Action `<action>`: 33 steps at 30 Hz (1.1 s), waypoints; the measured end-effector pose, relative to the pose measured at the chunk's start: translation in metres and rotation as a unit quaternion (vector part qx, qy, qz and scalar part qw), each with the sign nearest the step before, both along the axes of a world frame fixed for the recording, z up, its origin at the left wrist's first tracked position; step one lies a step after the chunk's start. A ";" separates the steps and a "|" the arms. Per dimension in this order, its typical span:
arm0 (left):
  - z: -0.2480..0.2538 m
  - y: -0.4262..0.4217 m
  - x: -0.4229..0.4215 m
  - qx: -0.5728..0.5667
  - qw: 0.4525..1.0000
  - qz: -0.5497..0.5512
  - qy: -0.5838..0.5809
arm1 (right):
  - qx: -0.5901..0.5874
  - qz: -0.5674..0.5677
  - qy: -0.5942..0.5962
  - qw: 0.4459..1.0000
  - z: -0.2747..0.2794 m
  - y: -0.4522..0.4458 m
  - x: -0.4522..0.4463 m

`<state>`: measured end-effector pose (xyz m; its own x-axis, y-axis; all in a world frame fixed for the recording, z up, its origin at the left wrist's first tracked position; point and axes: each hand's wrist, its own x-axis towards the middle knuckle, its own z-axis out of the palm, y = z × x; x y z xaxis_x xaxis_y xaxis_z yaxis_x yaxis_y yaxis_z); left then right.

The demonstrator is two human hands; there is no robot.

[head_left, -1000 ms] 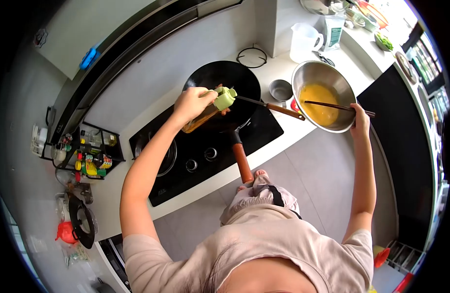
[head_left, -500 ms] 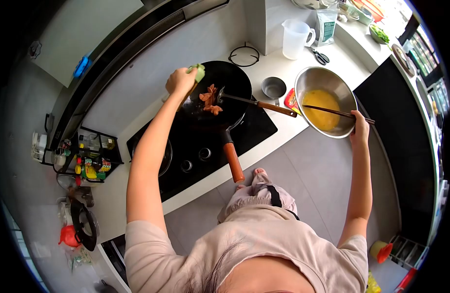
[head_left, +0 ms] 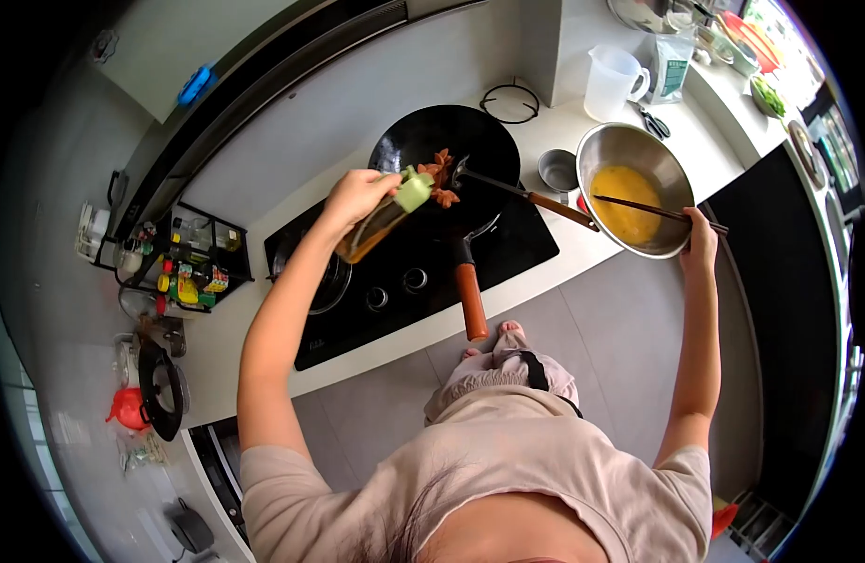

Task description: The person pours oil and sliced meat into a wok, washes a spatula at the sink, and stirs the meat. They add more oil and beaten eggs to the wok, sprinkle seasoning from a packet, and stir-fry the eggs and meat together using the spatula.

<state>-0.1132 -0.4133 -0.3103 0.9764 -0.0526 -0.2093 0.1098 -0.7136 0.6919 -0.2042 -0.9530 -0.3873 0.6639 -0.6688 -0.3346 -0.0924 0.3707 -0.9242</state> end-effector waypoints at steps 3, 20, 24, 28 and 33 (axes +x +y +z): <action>-0.009 -0.015 -0.002 -0.080 0.996 0.002 -0.033 | -0.012 0.026 -0.009 1.000 0.005 0.006 0.008; 0.022 0.036 -0.087 -0.432 0.843 0.231 -0.221 | -0.405 0.149 -0.038 0.901 0.059 0.153 0.130; 0.022 0.064 -0.122 -0.424 0.833 0.271 -0.229 | -0.501 0.181 -0.056 0.845 0.054 0.204 0.157; 0.017 0.085 -0.153 -0.397 0.825 0.322 -0.241 | -0.546 0.248 -0.073 0.797 0.058 0.254 0.162; 0.014 0.103 -0.180 -0.392 0.810 0.354 -0.253 | -0.581 0.274 -0.129 0.756 0.050 0.301 0.172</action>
<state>-0.2928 -0.3098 -0.2959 0.7702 0.6355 0.0538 -0.1398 0.0860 0.9864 -0.0317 -0.6524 -0.3371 0.8907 -0.0127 0.4544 0.3007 -0.7332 -0.6099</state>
